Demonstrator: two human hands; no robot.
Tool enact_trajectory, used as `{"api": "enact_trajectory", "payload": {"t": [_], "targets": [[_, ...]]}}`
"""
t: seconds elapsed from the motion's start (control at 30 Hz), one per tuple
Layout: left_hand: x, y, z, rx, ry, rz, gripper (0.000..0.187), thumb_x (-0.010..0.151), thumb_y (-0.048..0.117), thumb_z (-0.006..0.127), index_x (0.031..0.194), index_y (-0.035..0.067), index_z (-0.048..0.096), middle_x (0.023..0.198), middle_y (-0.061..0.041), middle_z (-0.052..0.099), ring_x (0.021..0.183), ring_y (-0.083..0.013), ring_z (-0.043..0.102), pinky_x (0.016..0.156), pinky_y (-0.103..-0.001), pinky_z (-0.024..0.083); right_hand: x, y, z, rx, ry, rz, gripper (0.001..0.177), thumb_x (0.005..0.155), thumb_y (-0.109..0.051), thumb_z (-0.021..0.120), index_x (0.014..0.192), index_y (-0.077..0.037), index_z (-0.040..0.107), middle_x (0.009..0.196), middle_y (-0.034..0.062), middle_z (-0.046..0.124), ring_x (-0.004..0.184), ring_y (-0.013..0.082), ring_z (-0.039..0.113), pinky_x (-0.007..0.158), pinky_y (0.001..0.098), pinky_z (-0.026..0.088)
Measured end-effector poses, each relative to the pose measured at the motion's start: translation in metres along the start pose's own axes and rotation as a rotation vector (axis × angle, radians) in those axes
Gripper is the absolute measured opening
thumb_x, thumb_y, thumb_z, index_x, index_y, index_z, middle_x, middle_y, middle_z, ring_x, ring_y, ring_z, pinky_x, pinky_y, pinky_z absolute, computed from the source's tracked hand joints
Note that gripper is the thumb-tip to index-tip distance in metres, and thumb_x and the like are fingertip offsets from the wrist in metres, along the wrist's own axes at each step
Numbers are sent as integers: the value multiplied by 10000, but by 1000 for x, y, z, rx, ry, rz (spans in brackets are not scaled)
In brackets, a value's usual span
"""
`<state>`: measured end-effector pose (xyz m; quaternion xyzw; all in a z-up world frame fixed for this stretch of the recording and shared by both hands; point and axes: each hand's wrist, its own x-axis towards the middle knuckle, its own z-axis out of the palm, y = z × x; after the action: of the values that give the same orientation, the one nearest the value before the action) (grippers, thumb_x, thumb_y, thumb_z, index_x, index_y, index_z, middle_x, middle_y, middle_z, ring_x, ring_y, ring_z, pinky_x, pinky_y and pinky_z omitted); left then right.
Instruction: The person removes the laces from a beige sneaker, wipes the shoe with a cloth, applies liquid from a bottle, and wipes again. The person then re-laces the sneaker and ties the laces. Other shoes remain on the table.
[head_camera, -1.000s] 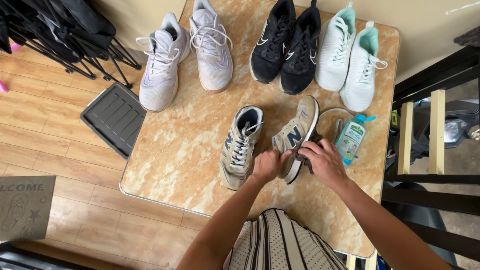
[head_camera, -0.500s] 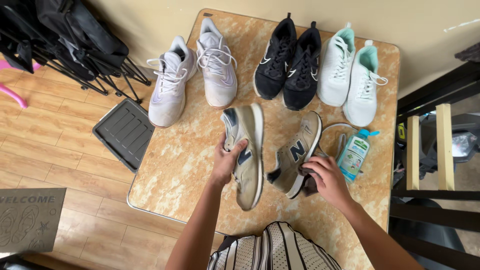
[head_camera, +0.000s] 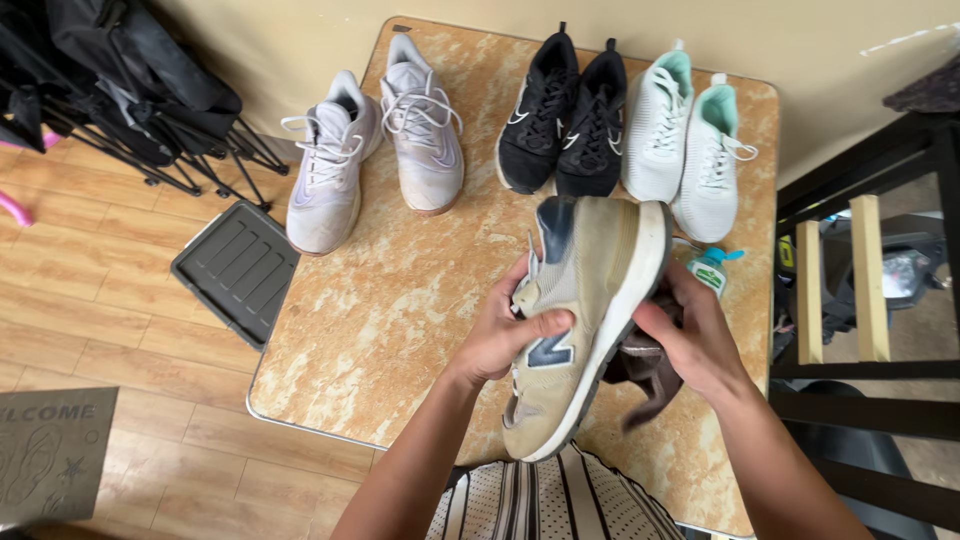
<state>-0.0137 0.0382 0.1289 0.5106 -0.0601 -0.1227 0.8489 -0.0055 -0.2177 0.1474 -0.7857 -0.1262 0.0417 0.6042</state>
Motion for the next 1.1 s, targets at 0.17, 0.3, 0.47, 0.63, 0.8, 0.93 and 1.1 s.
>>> {"api": "enact_trajectory", "payload": {"t": [0.17, 0.3, 0.47, 0.63, 0.8, 0.93, 1.1], "targets": [[4, 28, 22, 405, -31, 151, 1056, 666, 439, 938, 1508, 6, 472, 1373, -187, 649, 1273, -257, 659, 1106, -387, 546, -5, -29, 14, -128, 109, -31, 532, 917, -375, 714, 1240, 36, 618, 1024, 99, 720, 889, 145, 674, 777, 299, 556], [-2, 56, 44, 443, 74, 173, 901, 670, 376, 929, 1389, -13, 552, 1218, -160, 741, 1098, -219, 738, 984, -352, 600, -19, -35, 21, -205, 173, -42, 539, 886, -385, 708, 1209, 39, 627, 939, 91, 716, 812, 136, 648, 710, 301, 536], [-9, 77, 60, 371, 49, 201, 717, 723, 239, 924, 1307, -46, 622, 1129, -125, 771, 1013, -169, 748, 934, -324, 617, -30, -38, 17, -227, 202, -121, 551, 918, -473, 687, 1164, 19, 646, 922, 70, 723, 830, 120, 665, 725, 282, 532], [-9, 78, 61, 376, 57, 208, 672, 729, 210, 926, 1288, -46, 656, 1153, -125, 766, 1026, -165, 736, 947, -330, 612, -32, -42, 14, -232, 202, -162, 597, 927, -504, 679, 1191, 29, 637, 962, 76, 719, 861, 118, 652, 749, 275, 525], [-5, 70, 58, 392, 93, 170, 700, 707, 235, 924, 1288, -35, 641, 1151, -127, 758, 1017, -173, 740, 939, -334, 608, -28, -33, 15, -163, 173, -88, 595, 921, -490, 681, 1185, 41, 637, 925, 95, 711, 809, 132, 653, 686, 287, 526], [0, 64, 53, 425, 104, 141, 728, 692, 282, 924, 1287, -28, 641, 1160, -139, 759, 1029, -195, 748, 952, -341, 604, -24, -24, 17, -157, 134, -50, 565, 934, -453, 669, 1204, 42, 633, 958, 112, 713, 838, 142, 666, 710, 295, 544], [1, 57, 47, 478, 114, 128, 741, 679, 329, 929, 1275, -18, 658, 1151, -150, 765, 1016, -221, 759, 957, -356, 602, -28, -21, 19, -117, 136, -24, 559, 941, -420, 670, 1242, 48, 620, 1012, 134, 717, 884, 147, 662, 751, 303, 544]]}}
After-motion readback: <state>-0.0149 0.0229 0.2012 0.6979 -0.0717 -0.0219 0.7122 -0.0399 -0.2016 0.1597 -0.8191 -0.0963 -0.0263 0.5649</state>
